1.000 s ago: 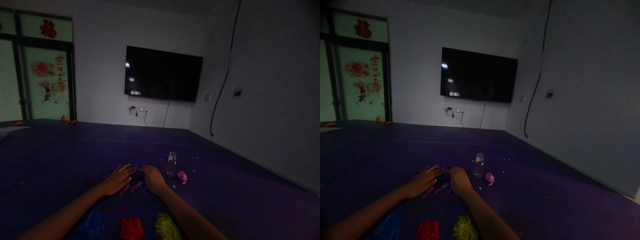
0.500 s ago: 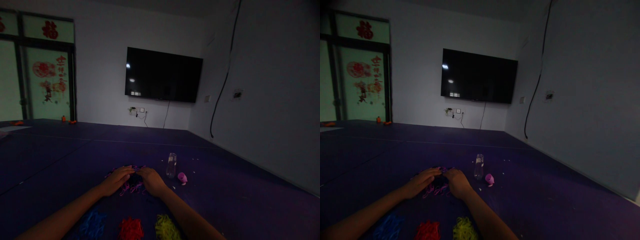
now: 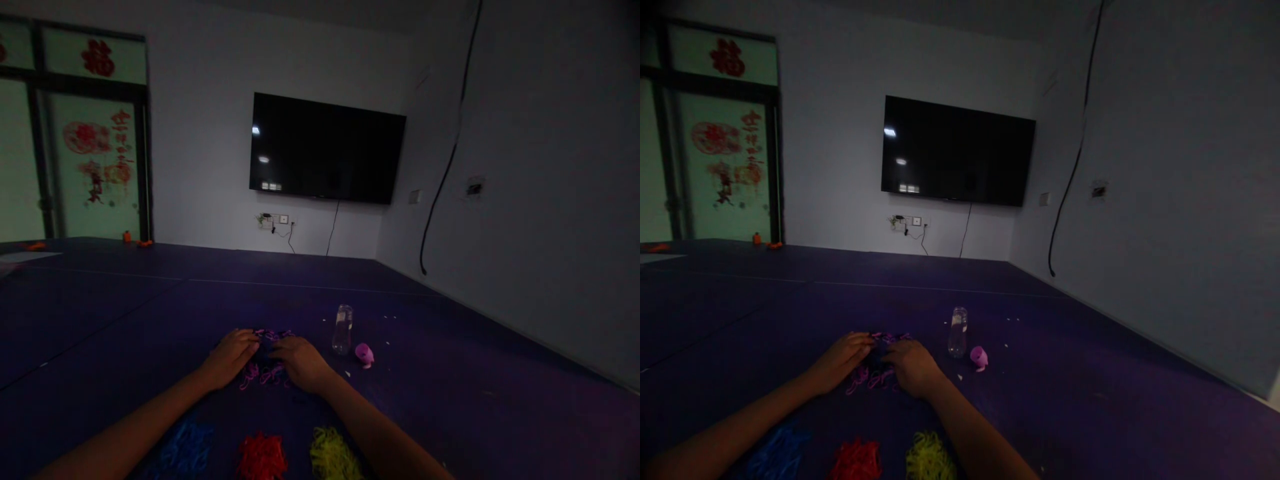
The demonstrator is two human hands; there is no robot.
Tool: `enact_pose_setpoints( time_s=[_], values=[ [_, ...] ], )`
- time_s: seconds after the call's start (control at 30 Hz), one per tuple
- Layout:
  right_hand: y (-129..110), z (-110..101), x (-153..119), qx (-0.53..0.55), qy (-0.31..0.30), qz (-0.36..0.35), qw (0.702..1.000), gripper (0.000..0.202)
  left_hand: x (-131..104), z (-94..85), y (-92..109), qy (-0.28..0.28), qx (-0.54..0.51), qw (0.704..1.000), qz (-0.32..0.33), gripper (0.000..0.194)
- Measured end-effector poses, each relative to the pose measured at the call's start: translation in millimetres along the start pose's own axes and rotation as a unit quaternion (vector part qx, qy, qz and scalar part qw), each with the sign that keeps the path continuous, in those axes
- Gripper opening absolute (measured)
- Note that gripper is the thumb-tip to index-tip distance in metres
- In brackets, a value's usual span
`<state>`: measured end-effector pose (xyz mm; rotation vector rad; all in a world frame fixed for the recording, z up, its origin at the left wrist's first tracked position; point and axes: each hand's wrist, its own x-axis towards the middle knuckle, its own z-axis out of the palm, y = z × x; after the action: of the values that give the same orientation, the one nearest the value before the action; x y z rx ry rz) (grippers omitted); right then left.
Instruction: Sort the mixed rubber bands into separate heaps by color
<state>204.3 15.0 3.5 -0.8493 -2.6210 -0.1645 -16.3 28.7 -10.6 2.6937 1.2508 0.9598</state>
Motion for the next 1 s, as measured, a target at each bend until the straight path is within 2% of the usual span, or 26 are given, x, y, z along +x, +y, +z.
enact_pose_setpoints(
  time_s=[0.17,0.37,0.67,0.83,1.0],
  values=[
    [3.2,2.9,-0.2,0.002,0.012,-0.003,1.000,0.035,1.5,-1.9,0.5,0.040,-0.045,0.998,0.015,0.035],
    [5.3,4.0,0.9,-0.002,-0.010,-0.008,1.000,0.037,1.6,-8.4,3.9,-0.023,-0.152,0.987,0.047,0.044],
    [2.8,4.1,-0.6,0.011,0.004,0.019,1.000,0.042,1.0,-8.6,6.4,-0.071,-0.142,0.986,0.051,0.043],
    [2.4,4.0,0.3,0.001,-0.014,0.026,1.000,0.039,2.5,-10.3,6.3,-0.084,-0.143,0.985,0.056,0.043],
    [3.9,5.2,1.4,-0.003,-0.023,0.022,0.999,0.039,3.2,-13.2,6.9,-0.090,-0.160,0.983,0.030,0.048]
  ],
)
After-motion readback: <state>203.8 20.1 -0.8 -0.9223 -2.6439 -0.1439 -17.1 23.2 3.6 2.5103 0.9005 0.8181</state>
